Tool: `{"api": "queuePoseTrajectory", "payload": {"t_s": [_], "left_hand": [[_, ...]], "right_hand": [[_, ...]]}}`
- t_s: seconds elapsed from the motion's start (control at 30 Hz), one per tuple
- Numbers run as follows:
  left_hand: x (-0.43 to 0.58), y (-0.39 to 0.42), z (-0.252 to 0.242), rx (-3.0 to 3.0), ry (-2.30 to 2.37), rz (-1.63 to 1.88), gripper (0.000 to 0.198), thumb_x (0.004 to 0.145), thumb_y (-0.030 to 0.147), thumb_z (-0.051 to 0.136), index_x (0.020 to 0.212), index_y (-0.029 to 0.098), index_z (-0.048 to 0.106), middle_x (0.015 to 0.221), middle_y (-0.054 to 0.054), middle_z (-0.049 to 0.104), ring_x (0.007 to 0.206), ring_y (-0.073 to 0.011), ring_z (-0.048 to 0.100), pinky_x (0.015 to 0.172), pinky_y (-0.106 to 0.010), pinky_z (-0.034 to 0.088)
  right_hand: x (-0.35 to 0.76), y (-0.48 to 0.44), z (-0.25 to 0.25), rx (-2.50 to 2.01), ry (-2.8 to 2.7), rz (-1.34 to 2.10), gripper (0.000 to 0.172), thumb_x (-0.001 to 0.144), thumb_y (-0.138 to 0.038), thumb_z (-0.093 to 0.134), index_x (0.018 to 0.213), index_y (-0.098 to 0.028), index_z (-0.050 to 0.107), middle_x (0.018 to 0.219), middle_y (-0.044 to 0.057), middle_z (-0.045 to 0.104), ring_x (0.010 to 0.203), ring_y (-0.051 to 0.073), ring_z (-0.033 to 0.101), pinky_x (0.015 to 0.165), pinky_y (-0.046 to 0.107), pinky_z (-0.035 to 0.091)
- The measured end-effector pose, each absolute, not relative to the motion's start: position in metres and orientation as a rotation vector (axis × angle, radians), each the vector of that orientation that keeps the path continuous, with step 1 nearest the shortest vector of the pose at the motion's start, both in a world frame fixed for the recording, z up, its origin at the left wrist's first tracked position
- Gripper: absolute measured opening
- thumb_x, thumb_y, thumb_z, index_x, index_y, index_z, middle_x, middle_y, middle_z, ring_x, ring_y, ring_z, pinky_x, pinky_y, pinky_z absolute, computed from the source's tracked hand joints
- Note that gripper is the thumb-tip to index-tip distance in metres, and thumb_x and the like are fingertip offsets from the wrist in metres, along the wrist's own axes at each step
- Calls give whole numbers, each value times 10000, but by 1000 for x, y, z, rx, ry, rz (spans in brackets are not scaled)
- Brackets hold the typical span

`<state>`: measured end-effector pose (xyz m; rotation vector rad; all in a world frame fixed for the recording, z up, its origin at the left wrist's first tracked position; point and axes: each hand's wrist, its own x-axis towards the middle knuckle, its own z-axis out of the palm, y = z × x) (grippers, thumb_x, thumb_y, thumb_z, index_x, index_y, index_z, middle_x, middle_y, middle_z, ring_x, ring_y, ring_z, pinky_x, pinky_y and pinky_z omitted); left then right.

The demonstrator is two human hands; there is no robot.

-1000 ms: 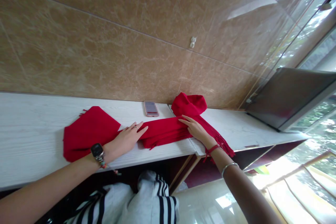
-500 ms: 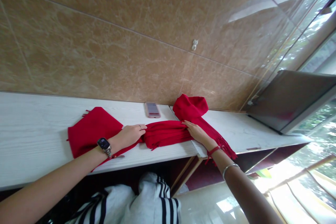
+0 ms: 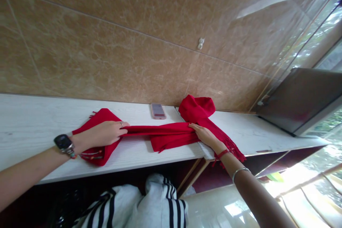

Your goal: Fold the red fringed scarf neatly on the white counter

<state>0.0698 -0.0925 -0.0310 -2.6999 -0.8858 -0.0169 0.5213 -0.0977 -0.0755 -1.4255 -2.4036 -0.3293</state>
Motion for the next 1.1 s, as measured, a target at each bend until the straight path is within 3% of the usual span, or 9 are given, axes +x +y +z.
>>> {"api": "queuePoseTrajectory", "payload": {"t_s": [0.23,0.37,0.5,0.63,0.93,1.1], "left_hand": [[107,-132,-40,-2644,-701,-116,359,789,113,542,1122,242,582,1374,-62,416,1269,-275,344,985,-407,335],[142,-134,-51,-2560,-840,-170,424,794,44,482,1188,195,528,1290,-120,484,1180,-260,453,929,-384,393],[162,-131,-58,-2503,-1046,-239,466,811,160,525,1267,107,450,1223,-177,502,1082,-287,509,873,-394,433],[177,-124,-62,-2419,-1158,-269,459,826,11,375,1274,98,425,1135,-163,535,976,-246,550,793,-361,456],[189,-107,-66,-2368,-1269,-289,456,800,-6,394,1230,134,446,1099,-149,550,964,-231,556,748,-334,470],[173,-99,-44,-2498,-1184,-140,566,774,-68,348,1314,105,362,903,-128,626,840,-202,630,676,-289,508]], "right_hand": [[504,-107,-64,-1338,-2429,-357,510,778,-44,372,1258,-159,499,1288,106,527,1213,208,455,1024,419,376],[496,-108,-57,-1316,-2368,-285,326,871,-162,379,1111,-172,599,1188,105,598,1109,207,542,963,399,429],[495,-99,-59,-1436,-2227,-191,267,892,-190,367,982,-174,618,997,94,678,921,205,632,842,350,488],[494,-91,-57,-1463,-2182,-193,263,898,-190,350,932,-166,610,903,91,690,818,208,646,739,316,497],[487,-84,-38,-1527,-2174,-212,236,894,-190,393,995,-181,605,882,59,695,790,180,646,710,264,482],[496,-85,-33,-1540,-2435,-416,286,858,-119,419,1068,-163,608,1003,86,684,904,195,636,807,285,474]]}}
